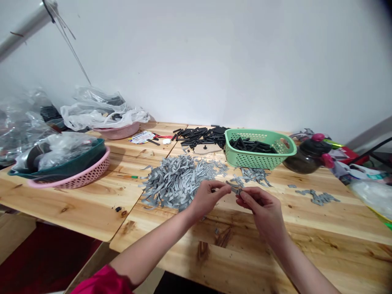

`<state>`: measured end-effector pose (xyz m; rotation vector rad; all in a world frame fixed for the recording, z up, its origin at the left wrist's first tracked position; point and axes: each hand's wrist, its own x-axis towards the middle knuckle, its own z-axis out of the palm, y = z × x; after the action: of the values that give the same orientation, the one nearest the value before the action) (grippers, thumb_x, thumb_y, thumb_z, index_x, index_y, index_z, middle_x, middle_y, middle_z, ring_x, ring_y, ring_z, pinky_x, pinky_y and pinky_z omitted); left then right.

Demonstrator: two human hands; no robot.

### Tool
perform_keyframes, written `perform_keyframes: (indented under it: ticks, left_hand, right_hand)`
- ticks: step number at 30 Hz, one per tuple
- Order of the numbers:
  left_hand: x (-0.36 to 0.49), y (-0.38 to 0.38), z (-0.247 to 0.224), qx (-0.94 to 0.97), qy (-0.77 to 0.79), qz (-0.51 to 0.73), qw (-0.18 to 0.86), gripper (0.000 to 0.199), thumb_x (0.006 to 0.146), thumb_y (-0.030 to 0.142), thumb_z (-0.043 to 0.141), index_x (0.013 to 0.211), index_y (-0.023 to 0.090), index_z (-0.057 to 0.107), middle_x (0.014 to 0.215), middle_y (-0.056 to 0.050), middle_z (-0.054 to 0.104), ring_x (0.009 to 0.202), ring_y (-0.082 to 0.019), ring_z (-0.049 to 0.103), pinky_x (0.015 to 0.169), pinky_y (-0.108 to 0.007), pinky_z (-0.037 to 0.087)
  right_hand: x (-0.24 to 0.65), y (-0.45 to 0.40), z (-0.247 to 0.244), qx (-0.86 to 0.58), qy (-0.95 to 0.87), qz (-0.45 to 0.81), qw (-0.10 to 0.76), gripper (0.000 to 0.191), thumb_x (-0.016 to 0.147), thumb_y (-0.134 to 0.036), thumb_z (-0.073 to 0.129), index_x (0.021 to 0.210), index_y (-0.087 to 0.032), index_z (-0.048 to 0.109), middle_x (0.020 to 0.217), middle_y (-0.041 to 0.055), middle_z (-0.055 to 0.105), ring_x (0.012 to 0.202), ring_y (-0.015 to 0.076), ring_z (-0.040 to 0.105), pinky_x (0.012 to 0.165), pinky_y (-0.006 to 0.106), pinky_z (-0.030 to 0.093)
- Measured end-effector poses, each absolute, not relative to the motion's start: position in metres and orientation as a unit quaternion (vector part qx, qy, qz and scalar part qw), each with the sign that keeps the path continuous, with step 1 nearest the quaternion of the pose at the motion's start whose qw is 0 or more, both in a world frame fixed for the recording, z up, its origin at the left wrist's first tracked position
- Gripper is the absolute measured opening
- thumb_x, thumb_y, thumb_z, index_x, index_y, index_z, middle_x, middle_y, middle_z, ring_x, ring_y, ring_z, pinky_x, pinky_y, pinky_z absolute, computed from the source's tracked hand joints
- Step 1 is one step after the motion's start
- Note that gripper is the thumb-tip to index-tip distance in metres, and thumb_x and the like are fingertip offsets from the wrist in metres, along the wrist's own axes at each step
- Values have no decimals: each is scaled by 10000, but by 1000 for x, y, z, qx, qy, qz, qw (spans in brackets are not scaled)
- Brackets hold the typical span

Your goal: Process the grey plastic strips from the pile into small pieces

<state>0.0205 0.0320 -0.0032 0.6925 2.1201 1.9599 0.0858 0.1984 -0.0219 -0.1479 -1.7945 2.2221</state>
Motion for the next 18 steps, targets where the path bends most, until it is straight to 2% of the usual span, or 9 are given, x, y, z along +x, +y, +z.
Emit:
perform_keyframes:
  ticks: [3, 6, 9, 13, 15, 18]
  left_hand:
    - [30, 37, -2, 182, 667, 707, 149, 272, 751, 419, 724, 769, 148, 744, 635, -12, 628, 513, -85, 473, 495, -210, 352]
    - [32, 37, -1, 152, 658, 718, 168, 295, 746, 425, 728, 759, 131, 734, 613, -12, 606, 483, -67, 430, 459, -197, 302]
    - [31, 36, -1, 182, 665, 710, 143, 256, 775, 386, 712, 757, 131, 729, 687, -30, 656, 584, -94, 529, 540, -200, 375]
    - [31, 36, -3, 242, 682, 685, 90, 183, 817, 315, 686, 781, 139, 724, 805, -44, 712, 760, -136, 616, 684, -213, 434]
    - [32, 36, -4, 260, 688, 674, 71, 166, 829, 300, 676, 803, 143, 721, 825, -43, 720, 793, -143, 630, 709, -215, 441]
    - [34, 36, -6, 282, 696, 659, 52, 155, 847, 295, 660, 850, 152, 719, 849, -41, 723, 807, -142, 638, 701, -212, 444]
  right_hand:
    - [86, 197, -20, -38, -620, 774, 121, 192, 716, -313, 819, 838, -196, 730, 807, 29, 719, 717, 142, 700, 734, 259, 625]
    - [87, 198, -20, -21, -620, 778, 99, 178, 737, -317, 804, 832, -192, 720, 814, 25, 712, 731, 142, 696, 744, 260, 618]
    - [87, 199, -20, -6, -638, 767, 73, 166, 758, -316, 788, 804, -175, 715, 774, 25, 699, 724, 126, 682, 743, 234, 601]
    - [87, 200, -19, -19, -636, 770, 45, 209, 730, -318, 810, 730, -151, 685, 720, 28, 685, 662, 105, 648, 670, 199, 577]
    - [86, 200, -17, -40, -610, 791, 32, 236, 710, -324, 824, 717, -153, 662, 705, 21, 682, 639, 103, 645, 640, 196, 570]
    - [86, 200, -15, -69, -580, 811, 7, 258, 678, -321, 847, 815, -176, 683, 753, 19, 702, 647, 108, 658, 642, 205, 574]
